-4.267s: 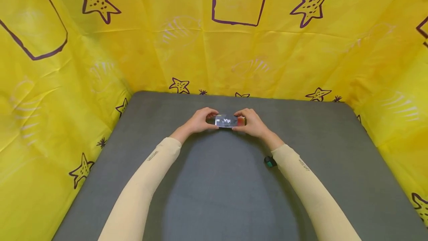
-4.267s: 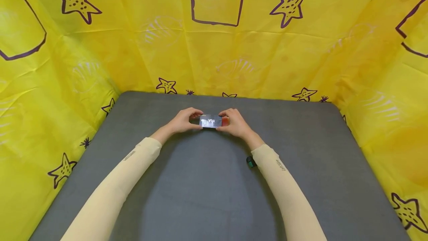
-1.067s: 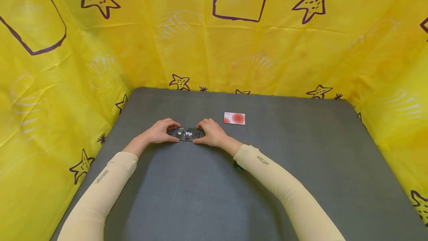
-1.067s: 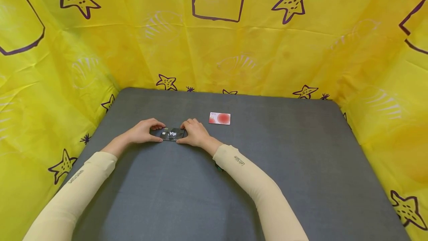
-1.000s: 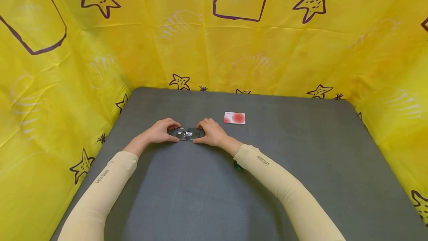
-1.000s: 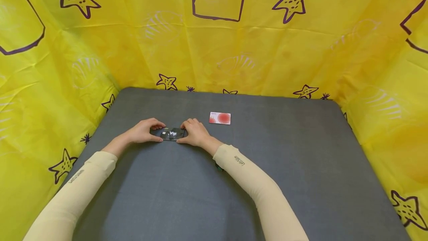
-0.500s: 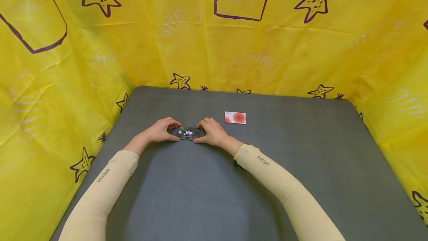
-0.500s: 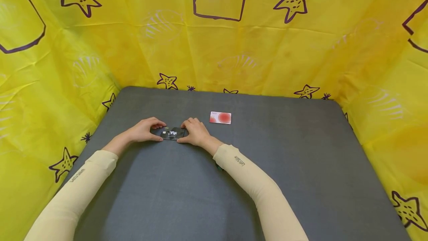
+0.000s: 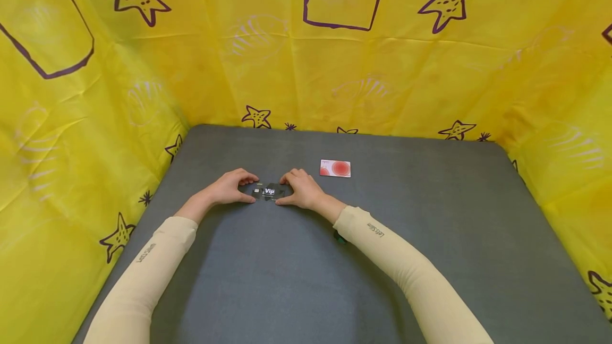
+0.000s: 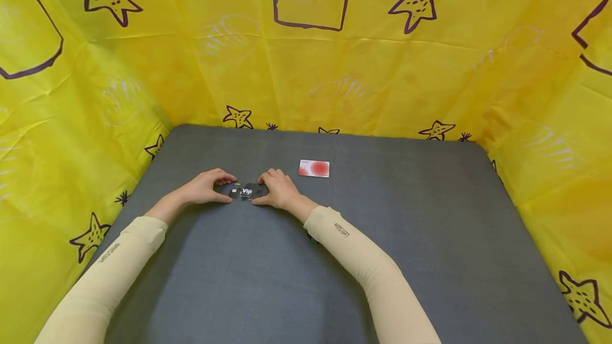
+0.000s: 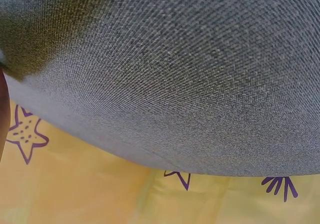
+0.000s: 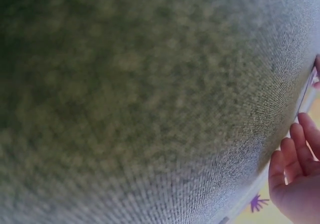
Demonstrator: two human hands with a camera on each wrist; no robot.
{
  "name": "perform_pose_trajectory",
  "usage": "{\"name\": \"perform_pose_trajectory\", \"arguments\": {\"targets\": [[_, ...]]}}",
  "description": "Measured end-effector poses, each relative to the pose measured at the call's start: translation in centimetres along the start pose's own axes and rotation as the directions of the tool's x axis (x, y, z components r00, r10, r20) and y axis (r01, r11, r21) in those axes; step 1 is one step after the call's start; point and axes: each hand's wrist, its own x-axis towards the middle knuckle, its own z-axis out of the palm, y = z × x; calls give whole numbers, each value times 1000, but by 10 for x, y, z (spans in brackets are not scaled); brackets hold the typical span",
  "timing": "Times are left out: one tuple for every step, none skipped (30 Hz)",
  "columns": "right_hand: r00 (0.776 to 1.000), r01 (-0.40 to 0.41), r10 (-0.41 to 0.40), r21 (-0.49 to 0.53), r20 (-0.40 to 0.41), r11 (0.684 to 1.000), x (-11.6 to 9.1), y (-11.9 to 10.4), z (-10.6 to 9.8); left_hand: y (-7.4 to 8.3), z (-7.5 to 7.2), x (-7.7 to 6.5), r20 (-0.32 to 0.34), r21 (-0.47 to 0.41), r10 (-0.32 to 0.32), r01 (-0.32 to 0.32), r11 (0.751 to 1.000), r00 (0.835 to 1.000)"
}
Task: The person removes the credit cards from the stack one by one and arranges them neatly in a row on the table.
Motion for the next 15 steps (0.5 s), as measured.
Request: {"name": "perform_pose_trajectory", "arguments": {"targets": [[1000, 0, 0, 3, 3, 1000, 0, 0, 0, 0, 0, 0, 2, 1, 3, -3, 1000, 1000], [1000, 2, -2, 6, 4, 1000, 0, 1, -1, 1, 0, 0, 5, -3, 2, -2, 1000, 1000], [1000, 4, -4, 8, 4, 1000, -1, 1, -1, 1, 0, 1, 8, -3, 3, -3, 1000, 1000], [1000, 7, -7, 12, 5, 1000, -1, 1, -1, 1, 0, 1, 11, -3, 3, -3, 1000, 1000], [1000, 9, -9, 14, 7, 1000, -1, 1, -2, 1, -1, 1, 13, -3, 1, -1, 1000, 1000], [1000, 11, -12, 15, 9, 1000, -2, 2, -2, 1, -1, 2, 16, -4, 0, 0, 1000, 1000], [1000, 13, -13, 15, 10, 1000, -2, 2, -2, 1, -1, 2, 17, -5, -3, 3, 1000, 1000], [1000, 15, -16, 12, 11, 1000, -2, 2, -3, 1, -1, 3, 19, -7, -8, 9, 1000, 1000], [1000, 17, -17, 11, 12, 1000, -2, 2, -3, 1, -1, 3, 20, -6, -11, 11, 1000, 1000], [1000, 19, -19, 10, 10, 1000, -2, 3, -3, 2, -1, 4, 20, -7, -10, 10, 1000, 1000], [1000, 20, -20, 9, 9, 1000, -3, 3, -4, 2, -2, 4, 20, -10, -11, 11, 1000, 1000], [1000, 22, -22, 12, 7, 1000, -3, 3, -4, 3, -2, 4, 20, -12, -12, 12, 1000, 1000], [1000, 21, -22, 14, 7, 1000, -3, 3, -5, 3, -2, 4, 19, -17, -18, 18, 1000, 1000], [1000, 22, -22, 20, 4, 1000, -4, 4, -5, 4, -3, 4, 19, -19, -17, 18, 1000, 1000], [1000, 21, -21, 26, 0, 999, -4, 4, -6, 4, -3, 4, 18, -20, -16, 16, 1000, 1000]]}}
